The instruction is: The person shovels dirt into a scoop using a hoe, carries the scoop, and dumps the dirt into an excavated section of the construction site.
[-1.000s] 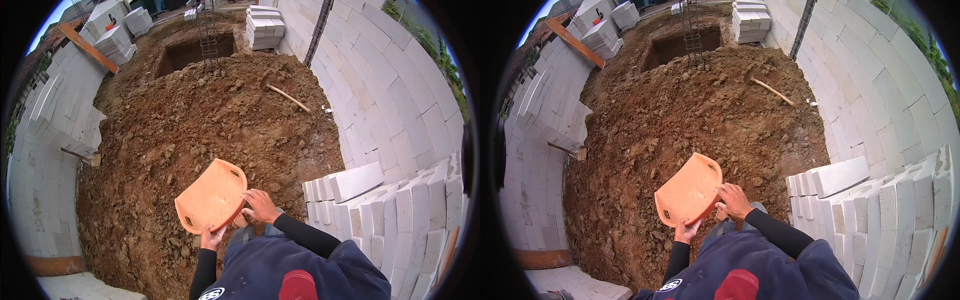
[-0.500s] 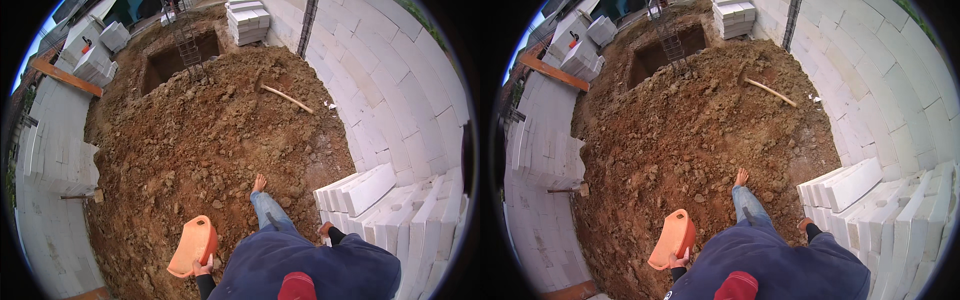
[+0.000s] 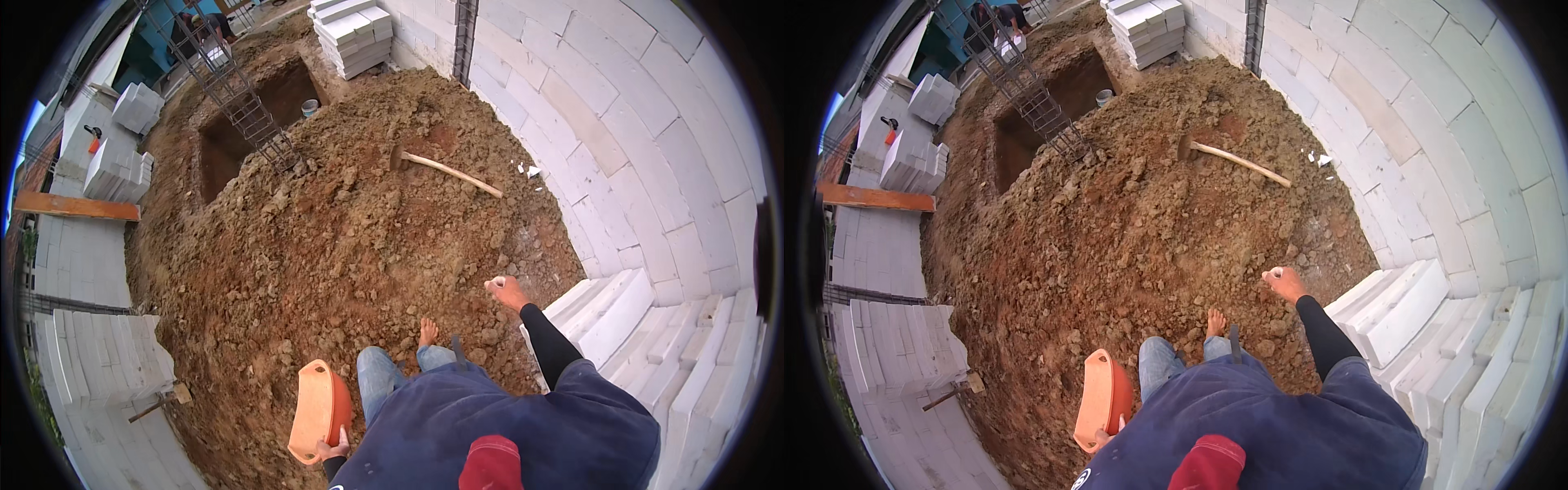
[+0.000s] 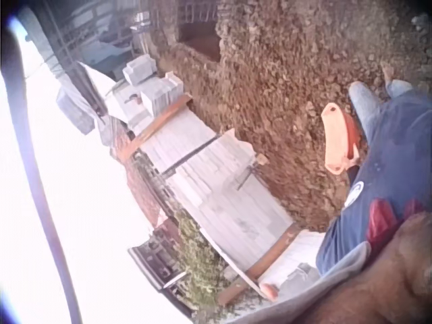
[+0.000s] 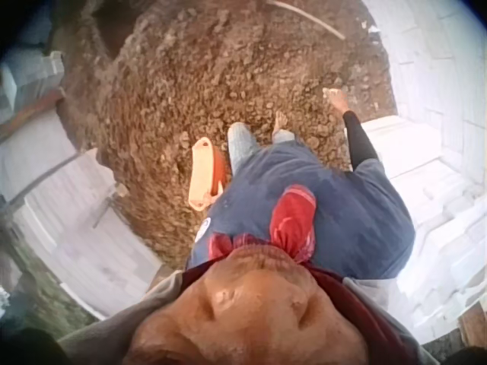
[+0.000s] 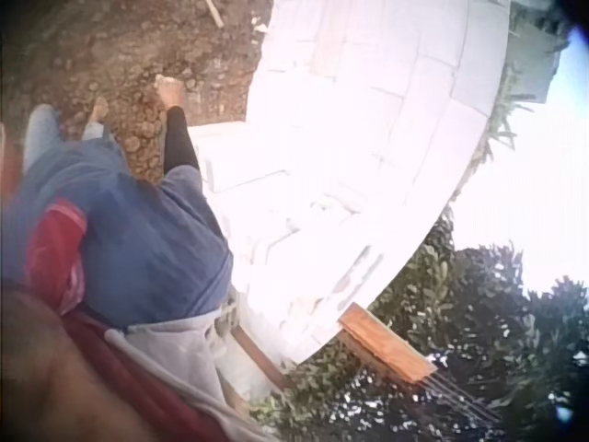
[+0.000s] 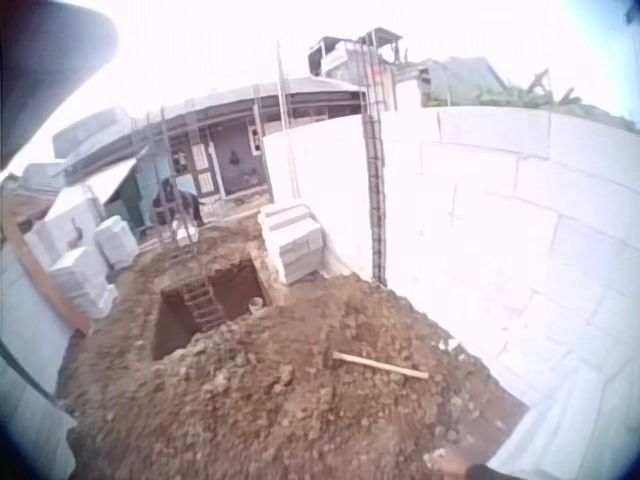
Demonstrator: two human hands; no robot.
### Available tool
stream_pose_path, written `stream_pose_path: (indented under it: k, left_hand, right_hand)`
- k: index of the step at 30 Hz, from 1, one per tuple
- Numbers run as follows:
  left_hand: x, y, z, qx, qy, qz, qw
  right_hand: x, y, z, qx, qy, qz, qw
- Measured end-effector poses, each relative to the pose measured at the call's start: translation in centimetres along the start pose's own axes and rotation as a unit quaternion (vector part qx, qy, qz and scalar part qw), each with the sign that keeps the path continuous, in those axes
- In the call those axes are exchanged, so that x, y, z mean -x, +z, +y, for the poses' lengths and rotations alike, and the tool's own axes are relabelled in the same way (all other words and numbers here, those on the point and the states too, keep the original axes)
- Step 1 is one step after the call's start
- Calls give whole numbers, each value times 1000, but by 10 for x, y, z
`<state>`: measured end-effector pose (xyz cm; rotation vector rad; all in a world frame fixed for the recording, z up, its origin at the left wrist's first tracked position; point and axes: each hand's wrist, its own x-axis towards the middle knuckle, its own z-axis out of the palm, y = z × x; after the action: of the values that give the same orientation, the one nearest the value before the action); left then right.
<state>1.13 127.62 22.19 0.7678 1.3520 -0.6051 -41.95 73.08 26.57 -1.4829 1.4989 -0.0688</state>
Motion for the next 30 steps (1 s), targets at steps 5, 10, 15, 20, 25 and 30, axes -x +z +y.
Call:
stream_pose_path:
  k: [5,10,15,20,25,30]
  left_hand:
    - [39,114,-21,-72,34,-52,995]
    - [5,221,-25,-105,-5,-9,994]
    - [-23,351,-36,-183,-23,-13,983]
    - [-13,461,-64,-403,-32,-40,914]
    - [6,541,-104,-515,-37,-48,855]
    - [19,574,-121,-549,-41,-86,830]
  right_hand:
    - [-9,5,82,-168,93,106,976]
    - [66,37,162,-92,392,-60,913]
    - [117,94,75,-162,470,68,865]
    - [86,91,-1,-222,411,73,881]
    - [-2,43,-72,-79,297,141,941]
    - [-124,1,-58,33,289,126,948]
